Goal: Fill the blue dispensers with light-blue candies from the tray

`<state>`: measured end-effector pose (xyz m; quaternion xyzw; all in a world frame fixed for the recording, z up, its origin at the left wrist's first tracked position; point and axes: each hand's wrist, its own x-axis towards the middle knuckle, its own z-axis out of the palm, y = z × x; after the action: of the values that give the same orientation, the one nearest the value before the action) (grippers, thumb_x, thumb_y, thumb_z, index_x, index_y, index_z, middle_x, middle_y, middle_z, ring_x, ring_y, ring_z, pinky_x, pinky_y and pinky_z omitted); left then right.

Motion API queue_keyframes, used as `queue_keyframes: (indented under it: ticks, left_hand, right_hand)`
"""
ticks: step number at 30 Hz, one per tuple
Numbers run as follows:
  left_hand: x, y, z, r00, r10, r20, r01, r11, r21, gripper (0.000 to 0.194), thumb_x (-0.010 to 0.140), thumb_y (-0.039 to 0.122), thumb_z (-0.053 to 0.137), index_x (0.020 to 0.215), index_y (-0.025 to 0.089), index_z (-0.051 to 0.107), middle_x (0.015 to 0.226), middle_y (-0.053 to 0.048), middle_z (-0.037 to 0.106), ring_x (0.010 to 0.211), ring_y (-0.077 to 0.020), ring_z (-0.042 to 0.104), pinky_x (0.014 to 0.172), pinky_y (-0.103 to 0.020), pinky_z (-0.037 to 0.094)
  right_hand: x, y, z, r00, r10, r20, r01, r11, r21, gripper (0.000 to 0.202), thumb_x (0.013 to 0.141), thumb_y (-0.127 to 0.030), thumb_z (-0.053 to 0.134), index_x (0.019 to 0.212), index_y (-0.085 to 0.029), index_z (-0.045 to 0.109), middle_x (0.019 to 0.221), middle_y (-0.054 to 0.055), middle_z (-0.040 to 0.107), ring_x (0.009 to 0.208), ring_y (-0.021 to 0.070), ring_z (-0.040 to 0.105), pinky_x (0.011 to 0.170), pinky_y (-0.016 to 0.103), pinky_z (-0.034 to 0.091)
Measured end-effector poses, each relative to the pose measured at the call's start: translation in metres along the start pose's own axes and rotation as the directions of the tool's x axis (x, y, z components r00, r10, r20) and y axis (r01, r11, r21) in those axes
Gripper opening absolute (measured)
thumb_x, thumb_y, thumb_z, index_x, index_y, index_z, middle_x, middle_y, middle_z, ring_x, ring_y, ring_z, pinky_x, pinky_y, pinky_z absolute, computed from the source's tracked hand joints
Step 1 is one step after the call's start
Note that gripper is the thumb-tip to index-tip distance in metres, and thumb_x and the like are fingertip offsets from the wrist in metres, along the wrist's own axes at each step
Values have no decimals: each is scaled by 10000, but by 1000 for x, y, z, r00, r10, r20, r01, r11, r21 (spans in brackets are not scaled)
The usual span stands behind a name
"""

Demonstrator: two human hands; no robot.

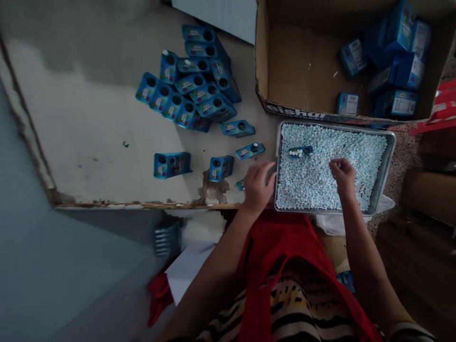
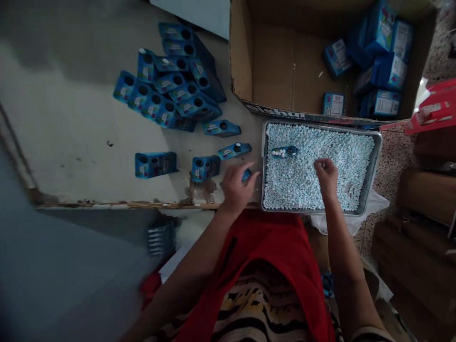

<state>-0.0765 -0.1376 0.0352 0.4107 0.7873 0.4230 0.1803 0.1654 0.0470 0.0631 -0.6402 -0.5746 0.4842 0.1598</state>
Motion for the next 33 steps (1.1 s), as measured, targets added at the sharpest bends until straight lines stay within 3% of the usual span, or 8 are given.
queue_keyframes:
  ticks: [3,6,9,13,20,24,29,33]
  left_hand:
    - [44,19,55,984,10,177,7,996,-94,482,801,115,866,1241,239,713,1259,-103,761,1218,-312,699,1105,-462,554]
    - [70,29,89,957,45,287,-15,994,-105,445,724,31,864,1098,229,729,1134,-81,762,1129,-313,706,1030,-445,572]
    - [74,35,90,943,134,304,-110,989,-94,451,707,-29,797,1064,241,748,1116,-68,751,1146,-313,687,1044,-445,552]
    - [69,30,77,958,21,287,38,979,-198,385,708,6,796,1016,228,735,1049,-40,742,1046,-261,719,943,-380,579]
    - [61,24,78,890,35,455,174,895,-410,371,736,144,868,1074,227,740,1117,-42,755,1066,-219,723,967,-354,588]
    - [62,26,66,907,36,419,131,923,-362,396,713,227,944,1062,223,756,1080,-40,745,1033,-225,721,959,-350,580]
    - [57,37,32,934,29,356,74,960,-271,376,718,237,960,1034,225,756,1015,-28,728,978,-225,710,904,-336,566]
    - [57,29,-39,985,-141,95,155,974,-164,420,751,310,932,1101,238,712,1034,-11,713,929,-202,684,867,-323,563]
  right_hand:
    - [-13,25,-8,979,194,-62,-183,971,154,367,701,-490,799,894,-202,675,661,-67,569,556,88,394,518,228,291]
    - [-20,32,-13,935,336,114,-352,845,402,465,604,-476,915,881,-216,648,685,-62,600,524,57,377,465,196,249]
    - [-19,27,-20,900,383,206,-429,704,566,556,590,-567,944,855,-248,573,638,-86,519,479,49,342,408,186,199]
    - [-14,11,-27,921,267,285,-390,649,653,513,752,-673,851,847,-266,555,580,-113,389,426,55,241,384,208,147]
    - [-11,-26,-21,980,85,180,-186,714,675,430,963,-713,561,856,-299,601,583,-77,309,497,136,164,457,295,178]
    - [-14,-58,6,990,78,115,-138,646,751,482,919,-774,595,830,-301,571,731,5,534,577,155,265,469,297,274]
    - [-16,-71,20,983,12,185,-159,569,807,488,929,-763,631,817,-295,551,677,-43,399,517,126,201,414,264,227]
    - [-2,-32,2,996,48,69,-80,792,605,519,916,-767,612,751,-281,538,642,-44,434,501,125,310,447,269,272]
